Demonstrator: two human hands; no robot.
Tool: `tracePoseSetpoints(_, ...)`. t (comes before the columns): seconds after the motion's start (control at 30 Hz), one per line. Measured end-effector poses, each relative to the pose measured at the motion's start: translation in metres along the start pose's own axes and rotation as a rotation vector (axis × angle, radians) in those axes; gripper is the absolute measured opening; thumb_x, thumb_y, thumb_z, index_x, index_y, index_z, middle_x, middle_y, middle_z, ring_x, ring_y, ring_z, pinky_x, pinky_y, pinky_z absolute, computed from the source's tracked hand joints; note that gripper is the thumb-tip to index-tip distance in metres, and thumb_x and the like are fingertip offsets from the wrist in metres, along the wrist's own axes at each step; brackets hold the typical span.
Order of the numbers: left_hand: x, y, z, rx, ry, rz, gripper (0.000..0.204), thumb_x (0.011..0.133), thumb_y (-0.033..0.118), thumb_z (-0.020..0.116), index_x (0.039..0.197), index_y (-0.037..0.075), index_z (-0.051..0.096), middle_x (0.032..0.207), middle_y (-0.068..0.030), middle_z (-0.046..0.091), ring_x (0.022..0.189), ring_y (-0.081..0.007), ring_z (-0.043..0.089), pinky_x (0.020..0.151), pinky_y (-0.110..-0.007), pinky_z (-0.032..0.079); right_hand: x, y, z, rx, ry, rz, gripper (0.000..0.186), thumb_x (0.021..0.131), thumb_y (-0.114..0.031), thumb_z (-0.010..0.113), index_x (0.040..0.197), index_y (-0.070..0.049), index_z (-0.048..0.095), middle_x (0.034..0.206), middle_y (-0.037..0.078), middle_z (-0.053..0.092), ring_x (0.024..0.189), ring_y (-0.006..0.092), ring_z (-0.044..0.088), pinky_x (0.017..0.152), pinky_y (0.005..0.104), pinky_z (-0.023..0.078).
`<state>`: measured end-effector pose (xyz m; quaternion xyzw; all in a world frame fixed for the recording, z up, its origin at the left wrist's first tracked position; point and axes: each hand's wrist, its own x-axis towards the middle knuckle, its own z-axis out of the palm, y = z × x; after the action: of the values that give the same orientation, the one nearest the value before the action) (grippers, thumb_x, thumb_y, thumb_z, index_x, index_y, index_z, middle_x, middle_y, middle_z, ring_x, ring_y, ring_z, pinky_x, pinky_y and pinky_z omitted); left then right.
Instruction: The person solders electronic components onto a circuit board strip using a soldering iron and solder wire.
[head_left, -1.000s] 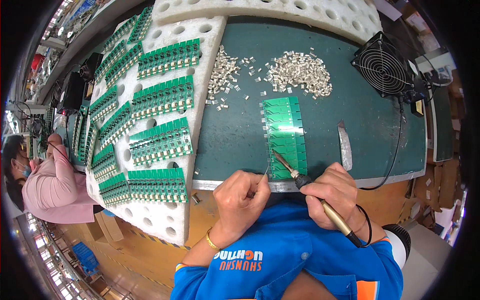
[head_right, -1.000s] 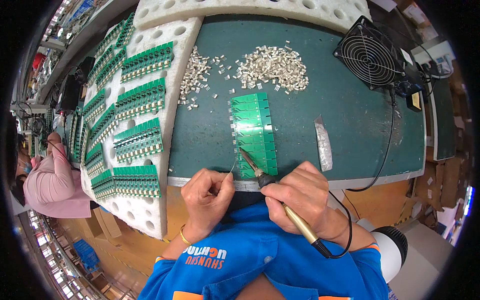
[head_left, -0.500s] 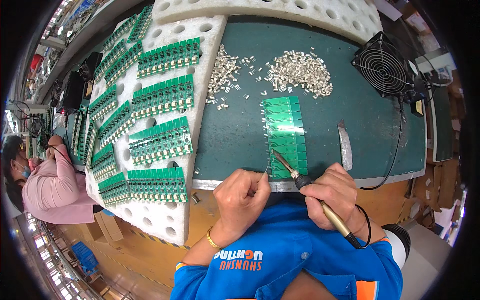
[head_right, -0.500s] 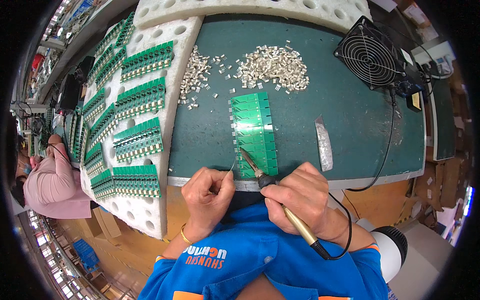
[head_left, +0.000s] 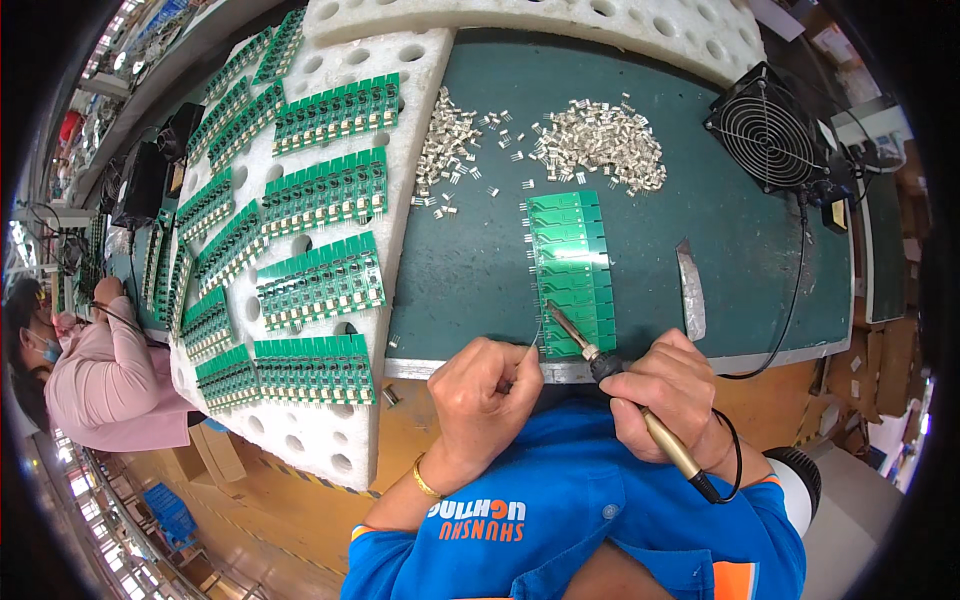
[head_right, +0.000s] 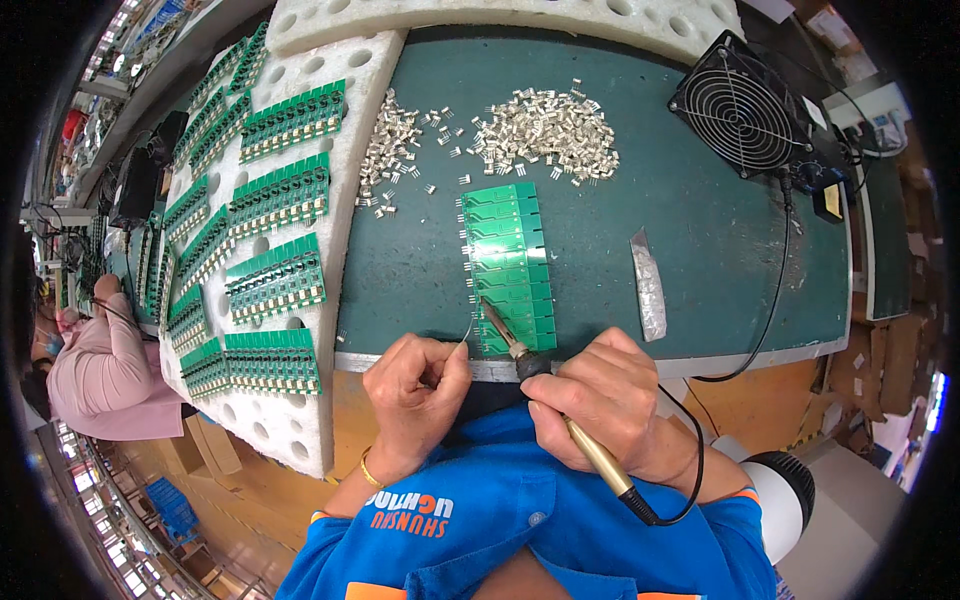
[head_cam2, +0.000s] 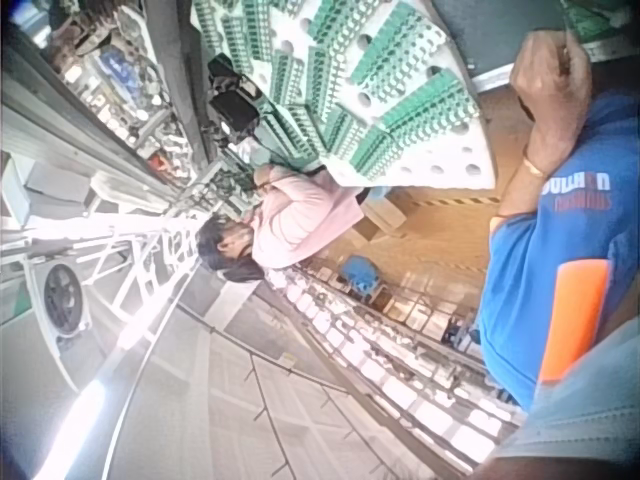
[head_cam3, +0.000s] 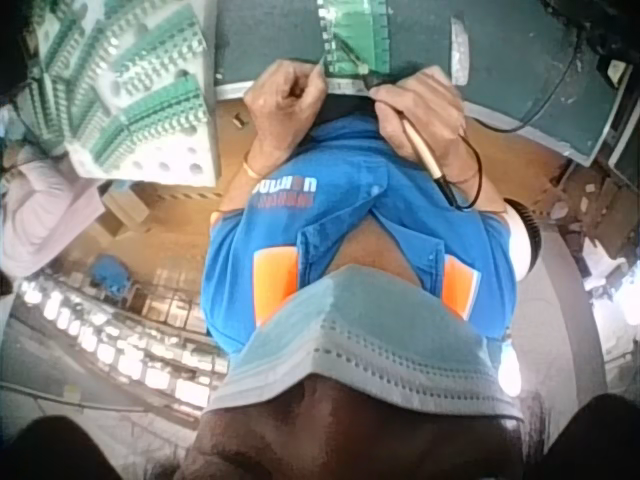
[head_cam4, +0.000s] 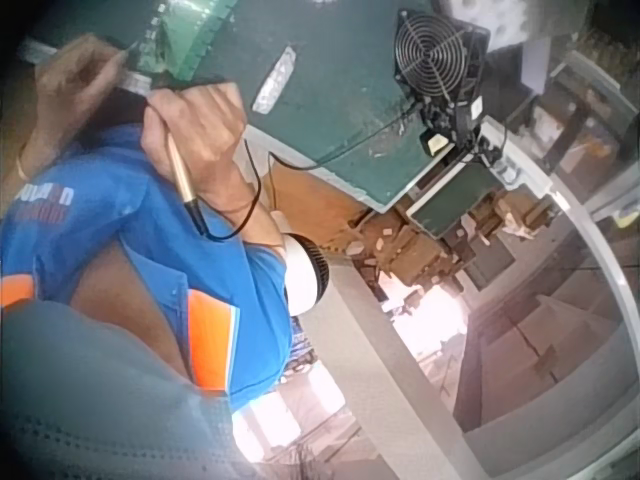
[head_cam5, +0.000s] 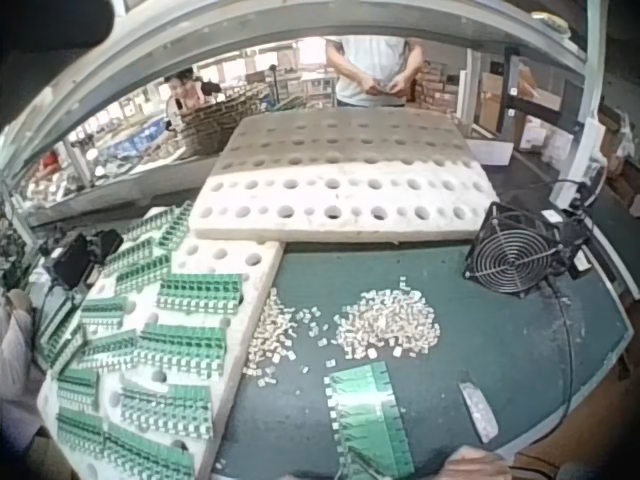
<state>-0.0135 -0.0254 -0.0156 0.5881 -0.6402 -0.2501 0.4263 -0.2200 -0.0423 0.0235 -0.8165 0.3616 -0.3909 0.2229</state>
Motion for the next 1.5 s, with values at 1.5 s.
tracePoseSetpoints(1.5, -0.003, 0.000, -0.003, 0.057, -0.012, 0.060, 0.013, 0.078, 0.000, 0.078, 0.072, 0.004, 0.066, 0.059, -0.0039, 0.056, 0.048, -0.0128, 0.050, 0.044, -0.028, 0.039, -0.009, -0.005, -0.006, -0.014, -0.048, -0.011, 0.032, 0.064, -0.003, 0.076, 0.095, -0.006, 0.069, 0.064, 0.003, 0.060, 0.053, 0.0186, 0.056, 0.055, 0.0328, 0.038)
